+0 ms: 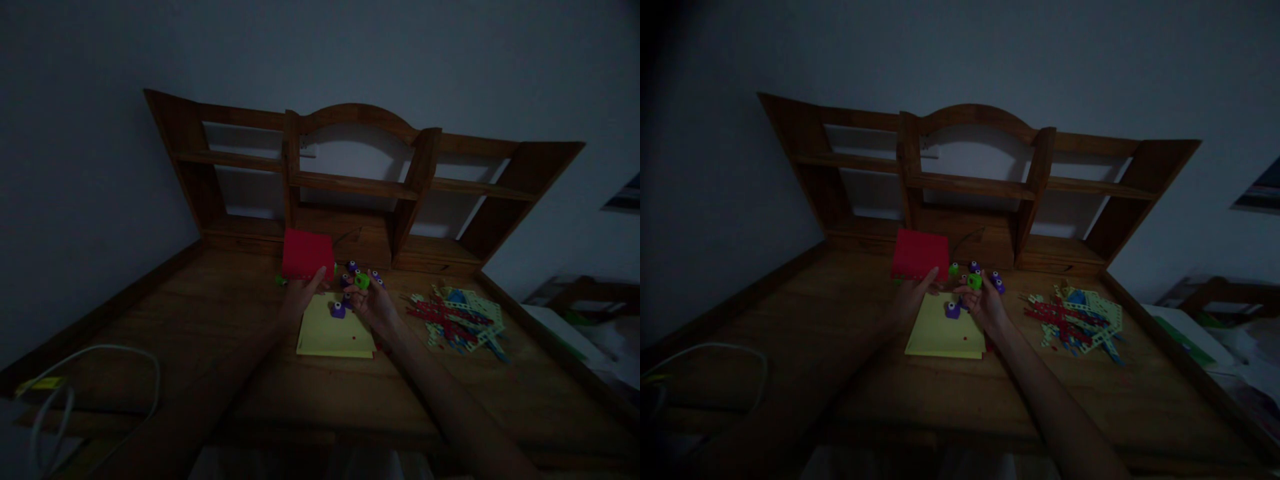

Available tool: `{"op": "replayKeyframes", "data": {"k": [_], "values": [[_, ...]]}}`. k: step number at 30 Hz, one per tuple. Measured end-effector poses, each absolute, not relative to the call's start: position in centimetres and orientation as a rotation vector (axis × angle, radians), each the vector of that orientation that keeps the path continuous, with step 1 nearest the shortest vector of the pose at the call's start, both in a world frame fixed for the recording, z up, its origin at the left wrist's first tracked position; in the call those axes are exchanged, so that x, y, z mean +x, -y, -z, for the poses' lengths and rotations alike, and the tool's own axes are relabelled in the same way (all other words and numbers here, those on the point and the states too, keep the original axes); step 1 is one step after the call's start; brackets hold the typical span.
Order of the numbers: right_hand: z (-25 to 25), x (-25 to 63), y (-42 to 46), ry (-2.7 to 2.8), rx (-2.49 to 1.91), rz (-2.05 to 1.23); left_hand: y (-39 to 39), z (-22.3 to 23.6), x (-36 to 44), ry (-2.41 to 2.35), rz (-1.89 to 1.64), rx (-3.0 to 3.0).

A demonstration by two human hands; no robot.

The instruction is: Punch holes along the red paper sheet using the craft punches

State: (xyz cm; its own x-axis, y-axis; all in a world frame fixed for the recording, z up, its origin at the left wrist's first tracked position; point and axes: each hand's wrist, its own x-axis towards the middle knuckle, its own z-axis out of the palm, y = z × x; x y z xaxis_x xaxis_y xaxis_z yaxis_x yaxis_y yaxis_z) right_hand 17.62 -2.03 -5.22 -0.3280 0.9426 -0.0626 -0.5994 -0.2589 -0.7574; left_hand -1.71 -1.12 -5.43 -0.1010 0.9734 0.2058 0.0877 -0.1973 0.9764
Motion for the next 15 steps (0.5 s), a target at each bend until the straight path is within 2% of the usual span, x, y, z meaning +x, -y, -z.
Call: {"op": "replayKeyframes", "data": {"k": [8, 11, 15], "values": [[4.8, 17.1, 2.2, 0.812, -0.683, -1.7, 1.5, 5.0, -1.8, -1.287, -1.399, 1.421], [4.1, 16.8, 3.0, 0.982, -0.774, -1.459, 1.4, 5.1, -1.9, -1.282, -1.404, 1.445], [3.1, 17.5, 3.9, 1.395, -0.962, -0.915, 1.5, 5.1, -1.9, -1.265, -1.406, 1.44]]}}
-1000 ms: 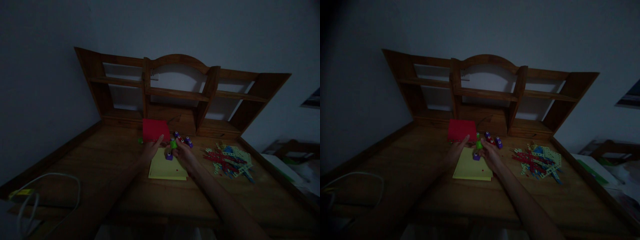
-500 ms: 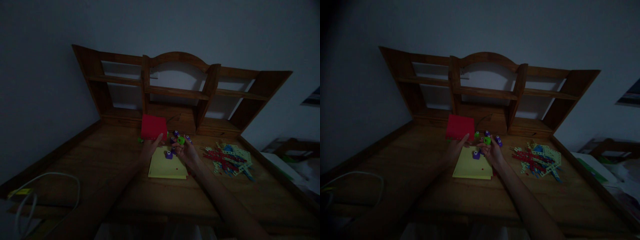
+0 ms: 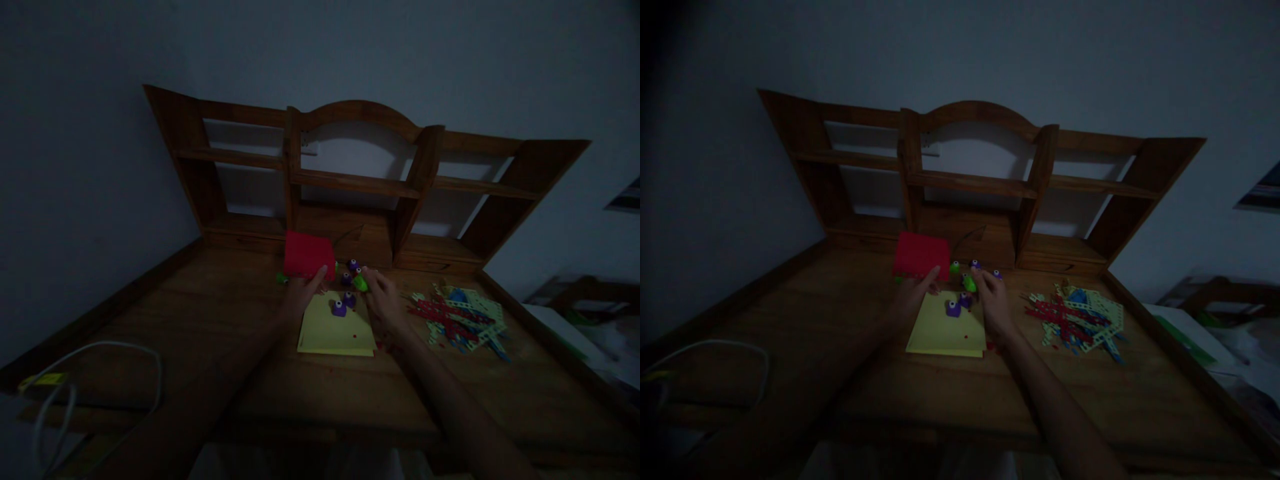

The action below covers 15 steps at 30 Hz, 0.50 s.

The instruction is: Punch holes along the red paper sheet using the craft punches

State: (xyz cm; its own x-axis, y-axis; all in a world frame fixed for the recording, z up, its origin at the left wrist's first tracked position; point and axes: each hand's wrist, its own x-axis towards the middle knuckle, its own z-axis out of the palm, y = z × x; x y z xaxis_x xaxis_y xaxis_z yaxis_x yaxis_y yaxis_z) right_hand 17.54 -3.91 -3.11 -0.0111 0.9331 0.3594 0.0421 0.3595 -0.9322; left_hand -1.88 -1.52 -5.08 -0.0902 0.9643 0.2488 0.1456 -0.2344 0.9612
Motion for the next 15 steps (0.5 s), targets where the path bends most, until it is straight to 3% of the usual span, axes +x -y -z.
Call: {"op": "replayKeyframes", "data": {"k": [2, 4, 10, 15], "values": [[2.8, 18.1, 3.9, 1.563, -1.064, -0.693, 1.5, 5.1, -1.8, -1.262, -1.387, 1.454], [2.8, 18.4, 3.5, 1.527, -1.108, -0.689, 1.5, 5.2, -1.8, -1.255, -1.356, 1.492], [4.0, 18.0, 2.1, 1.03, -0.873, -1.373, 1.1, 5.9, -2.1, -1.203, -1.243, 1.582], [4.6, 17.9, 1.8, 0.794, -0.734, -1.617, 0.8, 6.2, -2.5, -1.259, -1.247, 1.656]]}}
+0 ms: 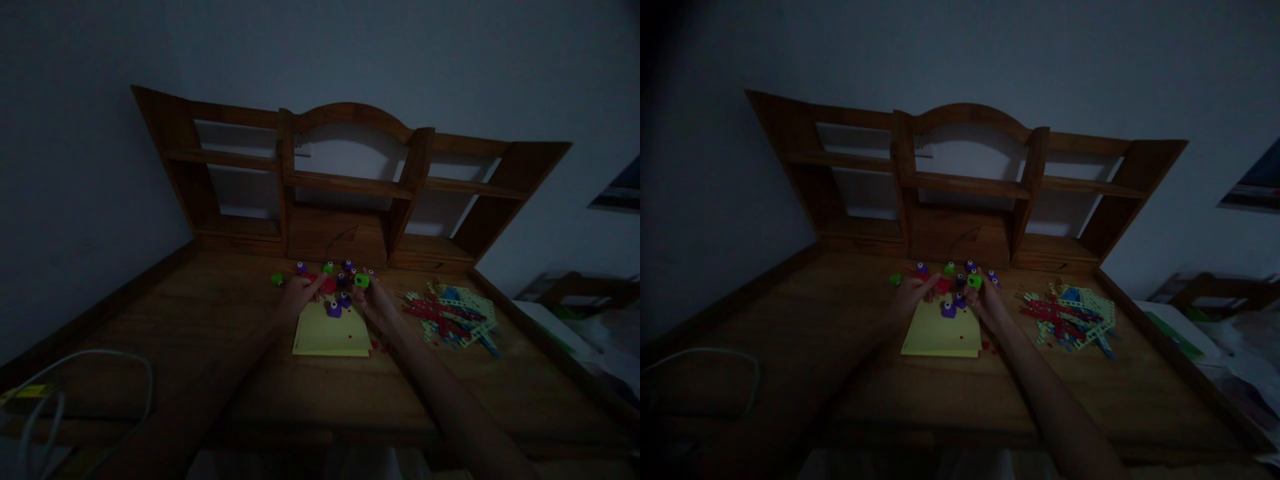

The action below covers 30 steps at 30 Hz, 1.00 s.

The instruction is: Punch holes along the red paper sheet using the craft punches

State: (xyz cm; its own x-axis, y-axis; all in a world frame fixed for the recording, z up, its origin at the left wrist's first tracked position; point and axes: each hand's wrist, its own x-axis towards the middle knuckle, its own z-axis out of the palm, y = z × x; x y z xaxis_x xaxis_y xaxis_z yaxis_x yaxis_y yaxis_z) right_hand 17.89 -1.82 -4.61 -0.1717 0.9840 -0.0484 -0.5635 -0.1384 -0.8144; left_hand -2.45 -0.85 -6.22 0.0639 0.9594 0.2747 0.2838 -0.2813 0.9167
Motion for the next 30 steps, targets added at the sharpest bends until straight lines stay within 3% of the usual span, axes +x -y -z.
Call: {"op": "replayKeyframes", "data": {"k": [4, 9, 14, 20, 30], "values": [[4.4, 17.8, 2.0, 0.874, -0.755, -1.569, 0.7, 6.3, -2.6, -1.325, -1.236, 1.703], [5.1, 17.8, 2.0, 0.971, -0.866, -1.111, 1.8, 5.2, -2.4, -1.328, -1.27, 1.69], [5.8, 18.5, 1.6, 1.15, -0.991, -0.937, 2.7, 4.3, -2.4, -1.286, -1.379, 1.633], [6.7, 19.0, 1.2, 1.557, -1.24, -0.605, 0.2, 6.2, -3.6, -1.417, -1.397, 1.456], [7.8, 19.1, 0.8, 1.727, -1.257, -0.572, -0.2, 6.5, -3.3, -1.167, -1.426, 1.435]]}}
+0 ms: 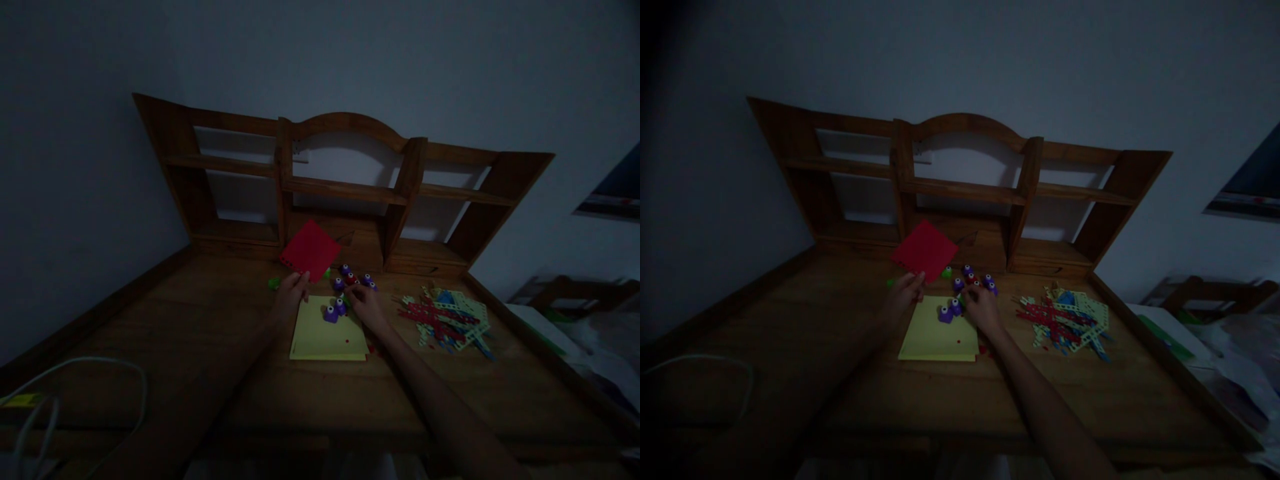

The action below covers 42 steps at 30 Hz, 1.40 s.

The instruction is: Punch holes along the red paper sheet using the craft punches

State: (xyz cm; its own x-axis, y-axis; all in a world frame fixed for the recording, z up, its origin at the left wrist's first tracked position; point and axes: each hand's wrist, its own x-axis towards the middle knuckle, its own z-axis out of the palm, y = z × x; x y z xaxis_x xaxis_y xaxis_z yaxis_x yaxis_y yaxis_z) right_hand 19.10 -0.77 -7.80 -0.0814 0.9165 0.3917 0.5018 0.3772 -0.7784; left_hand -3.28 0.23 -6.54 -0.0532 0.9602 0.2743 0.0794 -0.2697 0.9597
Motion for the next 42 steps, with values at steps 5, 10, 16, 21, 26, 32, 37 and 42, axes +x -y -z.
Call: {"op": "replayKeyframes", "data": {"k": [5, 10, 16, 21, 26, 32, 37, 42], "values": [[8.1, 19.3, 0.5, 1.663, -1.224, -0.617, -0.1, 6.3, -2.9, -1.092, -1.344, 1.46], [8.4, 19.4, 0.5, 1.705, -1.305, -0.581, 0.0, 6.2, -2.5, -0.958, -1.377, 1.419], [7.5, 18.9, 1.2, 1.739, -1.27, -0.537, 0.0, 6.2, -2.4, -0.937, -1.349, 1.437], [7.1, 18.8, 1.4, 1.687, -1.236, -0.48, 0.1, 6.1, -2.4, -0.925, -1.325, 1.458], [7.4, 18.9, 1.2, 1.665, -1.22, -0.445, 0.3, 6.1, -2.4, -0.915, -1.328, 1.468], [7.8, 18.8, 0.9, 1.678, -1.211, -0.399, 0.4, 6.0, -2.5, -0.958, -1.297, 1.489], [8.0, 18.9, 0.7, 1.686, -1.21, -0.345, 0.2, 6.5, -2.3, -0.933, -1.276, 1.513], [7.8, 19.0, 0.8, 1.677, -1.221, -0.319, 0.5, 6.3, -2.1, -0.887, -1.263, 1.496]]}}
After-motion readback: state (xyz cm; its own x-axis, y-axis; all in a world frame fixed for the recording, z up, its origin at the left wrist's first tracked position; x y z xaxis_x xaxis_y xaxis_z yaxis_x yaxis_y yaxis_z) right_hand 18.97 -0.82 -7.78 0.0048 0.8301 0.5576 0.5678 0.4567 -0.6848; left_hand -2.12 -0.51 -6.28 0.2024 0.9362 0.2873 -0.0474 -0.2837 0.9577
